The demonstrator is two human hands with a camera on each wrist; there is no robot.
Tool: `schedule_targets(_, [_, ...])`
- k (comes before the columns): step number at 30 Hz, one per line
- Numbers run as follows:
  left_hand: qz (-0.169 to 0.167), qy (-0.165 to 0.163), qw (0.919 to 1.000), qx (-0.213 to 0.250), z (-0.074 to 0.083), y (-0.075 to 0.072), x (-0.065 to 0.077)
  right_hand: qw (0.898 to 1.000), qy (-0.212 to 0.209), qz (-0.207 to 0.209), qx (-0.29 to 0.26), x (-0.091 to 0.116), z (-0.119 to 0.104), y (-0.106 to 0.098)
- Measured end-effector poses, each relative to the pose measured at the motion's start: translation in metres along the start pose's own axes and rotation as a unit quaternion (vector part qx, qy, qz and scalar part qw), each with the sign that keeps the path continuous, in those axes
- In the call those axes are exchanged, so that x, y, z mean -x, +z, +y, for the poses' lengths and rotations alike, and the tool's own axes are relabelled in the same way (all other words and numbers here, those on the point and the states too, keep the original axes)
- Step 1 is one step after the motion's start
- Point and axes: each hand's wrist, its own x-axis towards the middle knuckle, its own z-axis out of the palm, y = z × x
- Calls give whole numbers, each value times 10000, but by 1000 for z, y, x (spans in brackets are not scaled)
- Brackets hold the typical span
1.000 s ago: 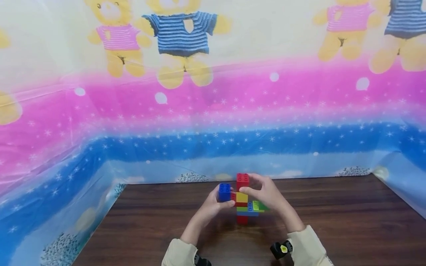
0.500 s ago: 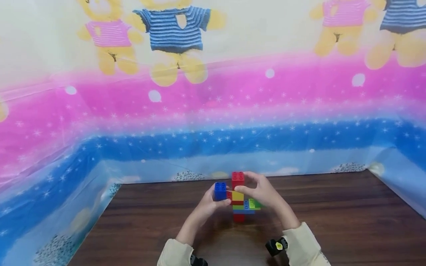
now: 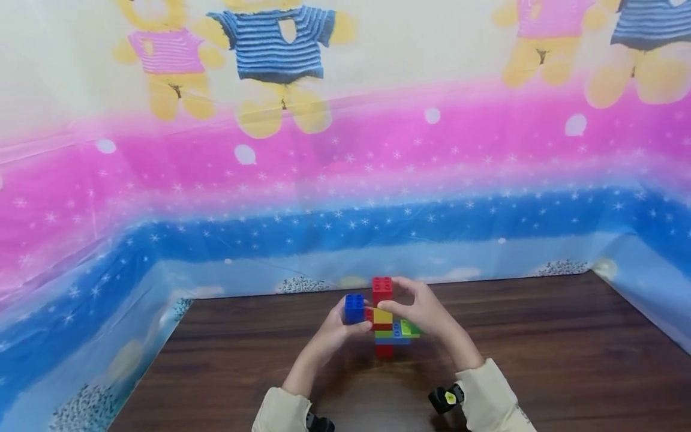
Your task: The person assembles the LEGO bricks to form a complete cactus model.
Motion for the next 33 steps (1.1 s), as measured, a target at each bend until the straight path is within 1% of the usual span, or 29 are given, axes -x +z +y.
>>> schedule_targets(6, [36,-31,10000,10,-2,1,0,10000,16,-3,15,2,2,0])
schedule_targets(11, [14,-12,10000,0,-2,1,0,10000,-4,-68,-7,2,3,-1])
schedule_targets(18, [-15,10,10000,-24,-2,1,0,10000,-3,-54,-10,2,2,-2])
schedule_targets(23, [-44,-26,10000,20,-3,0,-1,9999,41,-64,132,3,2,-2])
schedule_targets(25, [-54,-30,10000,38,-3,0,-1,9997,5,-47,252,4,2,-2])
schedule_targets(27, [-52,-7,10000,41,-2,-1,-1,9984,-131,-19,547,4,2,-1])
schedule_targets(31, [-18,8,10000,27,-1,-2,-1,9889,-393,50,1433,6,4,4])
schedule_targets(33, [14,-16,10000,43,-2,-3,-1,9848,-420,60,1683,7,6,8])
